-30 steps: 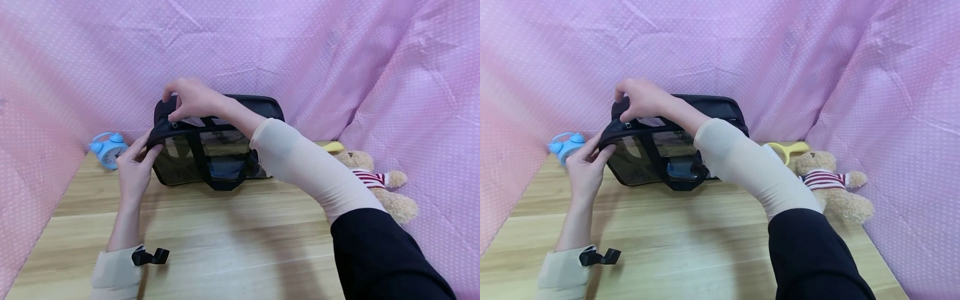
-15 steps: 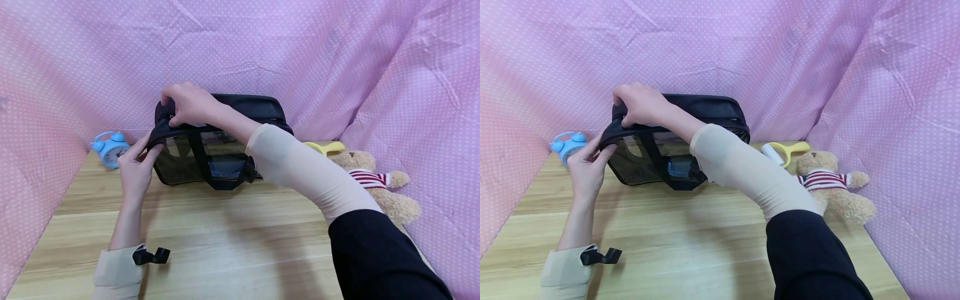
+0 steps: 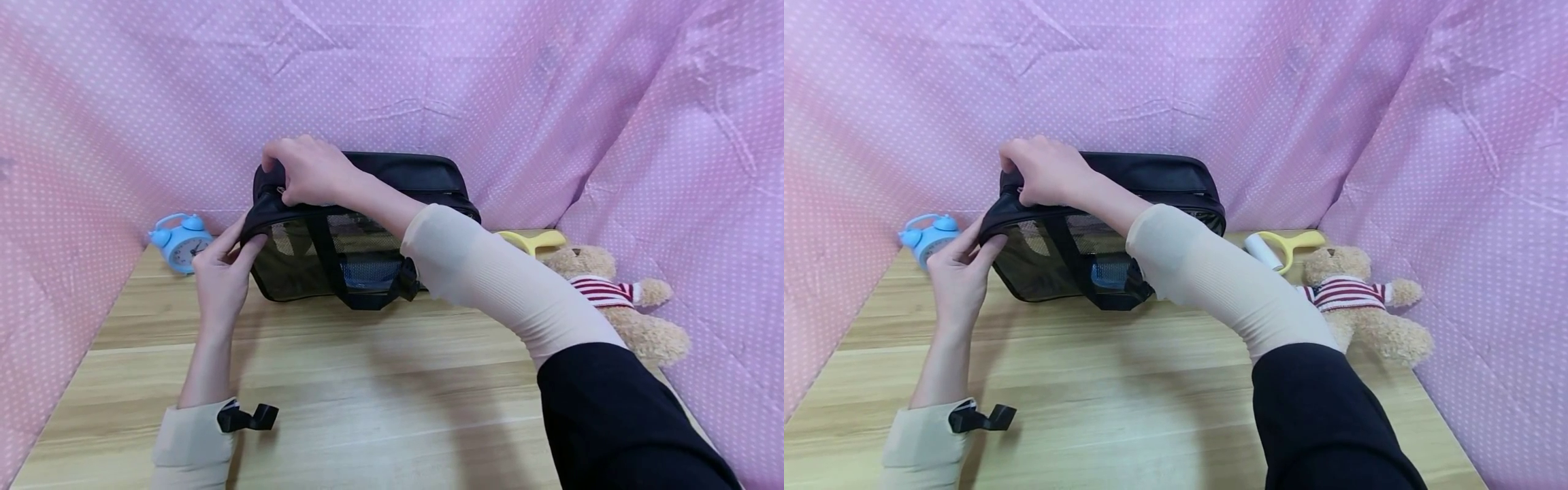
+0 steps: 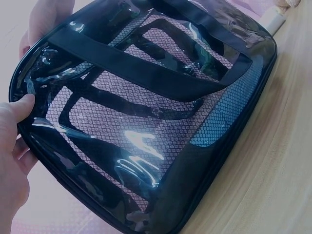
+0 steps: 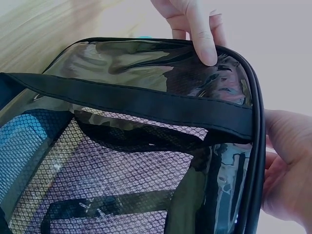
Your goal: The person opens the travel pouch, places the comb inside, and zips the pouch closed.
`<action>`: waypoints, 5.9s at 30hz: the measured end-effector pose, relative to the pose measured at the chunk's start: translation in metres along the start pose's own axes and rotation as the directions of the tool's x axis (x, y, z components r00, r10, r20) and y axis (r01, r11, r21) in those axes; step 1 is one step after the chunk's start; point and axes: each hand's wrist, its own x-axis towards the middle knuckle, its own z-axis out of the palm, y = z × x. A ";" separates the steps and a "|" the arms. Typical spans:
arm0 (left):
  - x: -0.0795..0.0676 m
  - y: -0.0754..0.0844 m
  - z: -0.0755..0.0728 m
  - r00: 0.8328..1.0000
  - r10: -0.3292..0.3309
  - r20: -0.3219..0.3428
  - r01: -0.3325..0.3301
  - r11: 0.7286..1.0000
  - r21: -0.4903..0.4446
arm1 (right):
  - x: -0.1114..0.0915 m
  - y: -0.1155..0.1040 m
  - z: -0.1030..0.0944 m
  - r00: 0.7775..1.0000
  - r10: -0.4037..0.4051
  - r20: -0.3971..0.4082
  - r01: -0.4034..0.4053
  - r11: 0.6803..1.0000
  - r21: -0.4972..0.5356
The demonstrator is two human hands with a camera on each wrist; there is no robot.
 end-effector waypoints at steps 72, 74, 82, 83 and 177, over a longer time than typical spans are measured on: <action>0.003 0.001 -0.004 0.999 0.026 0.019 -0.023 0.988 -0.151 | -0.020 0.048 -0.030 0.965 0.136 0.225 -0.225 0.872 0.434; 0.002 0.001 -0.004 1.000 0.018 0.023 -0.014 0.989 -0.146 | -0.021 0.049 -0.031 0.965 0.135 0.227 -0.226 0.865 0.447; 0.001 0.000 -0.005 0.999 0.021 0.027 -0.016 0.987 -0.159 | -0.025 0.061 -0.033 0.963 0.144 0.227 -0.242 0.832 0.499; 0.001 0.000 -0.005 0.999 0.022 0.026 -0.017 0.987 -0.161 | -0.026 0.063 -0.034 0.963 0.147 0.224 -0.245 0.826 0.508; 0.000 0.000 -0.008 0.999 0.014 0.050 -0.011 0.998 -0.069 | -0.126 0.215 -0.057 0.886 0.312 0.344 -0.463 0.542 0.702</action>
